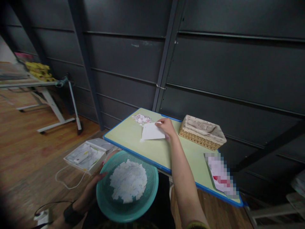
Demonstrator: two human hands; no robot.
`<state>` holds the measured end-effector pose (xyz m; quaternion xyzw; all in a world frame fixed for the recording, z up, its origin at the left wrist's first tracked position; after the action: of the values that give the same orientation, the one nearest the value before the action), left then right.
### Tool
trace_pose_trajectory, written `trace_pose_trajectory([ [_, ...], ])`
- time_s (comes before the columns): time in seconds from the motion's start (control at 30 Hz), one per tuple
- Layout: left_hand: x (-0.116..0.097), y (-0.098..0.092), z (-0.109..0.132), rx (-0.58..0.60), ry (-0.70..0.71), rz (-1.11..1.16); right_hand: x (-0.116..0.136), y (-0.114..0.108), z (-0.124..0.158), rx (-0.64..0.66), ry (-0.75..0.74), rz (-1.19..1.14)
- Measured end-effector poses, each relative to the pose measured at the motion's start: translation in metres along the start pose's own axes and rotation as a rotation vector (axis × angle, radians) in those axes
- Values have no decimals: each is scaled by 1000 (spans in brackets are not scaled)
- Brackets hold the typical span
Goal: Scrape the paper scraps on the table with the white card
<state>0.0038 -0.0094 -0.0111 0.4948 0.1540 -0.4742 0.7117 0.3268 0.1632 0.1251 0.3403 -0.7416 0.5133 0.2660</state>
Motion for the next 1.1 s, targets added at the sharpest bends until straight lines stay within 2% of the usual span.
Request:
trace_pose_trajectory([
  [0.2,-10,0,2,-25,-13,5,6,16,5,206,38,-100],
  [0.43,-21,11,14,-89,-15,29,22,36,16,497,52,-231],
  [0.5,-23,13,16,-95,-2,38,25,39,18,538,72,-284],
  [0.57,-24,14,17,-95,14,47,24,39,17,474,77,-335],
  [0.6,-24,14,17,-95,17,48,21,37,14,395,78,-360],
  [0.73,-22,13,16,-103,15,21,-1,22,-1,-117,101,-359],
  [0.8,-20,10,14,-96,14,5,-10,15,-6,-347,84,-226],
  [0.83,-19,9,12,-91,19,2,-13,12,-7,-416,67,-136],
  [0.93,-15,3,6,-99,33,5,-13,11,-7,-472,15,125],
  [1.1,-7,-3,0,-130,31,5,-5,23,-3,-431,-49,337],
])
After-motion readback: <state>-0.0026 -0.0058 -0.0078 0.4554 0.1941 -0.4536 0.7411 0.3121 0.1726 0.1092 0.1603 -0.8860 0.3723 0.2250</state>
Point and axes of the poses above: each hand's wrist, its own z-axis away from the middle knuckle, its own y-axis out of the palm, x = y × z, the point moved 2 cm from there along -z, towards the middle knuckle, and after that the axes turned 1 degree about -x, right-handed, at the moved point
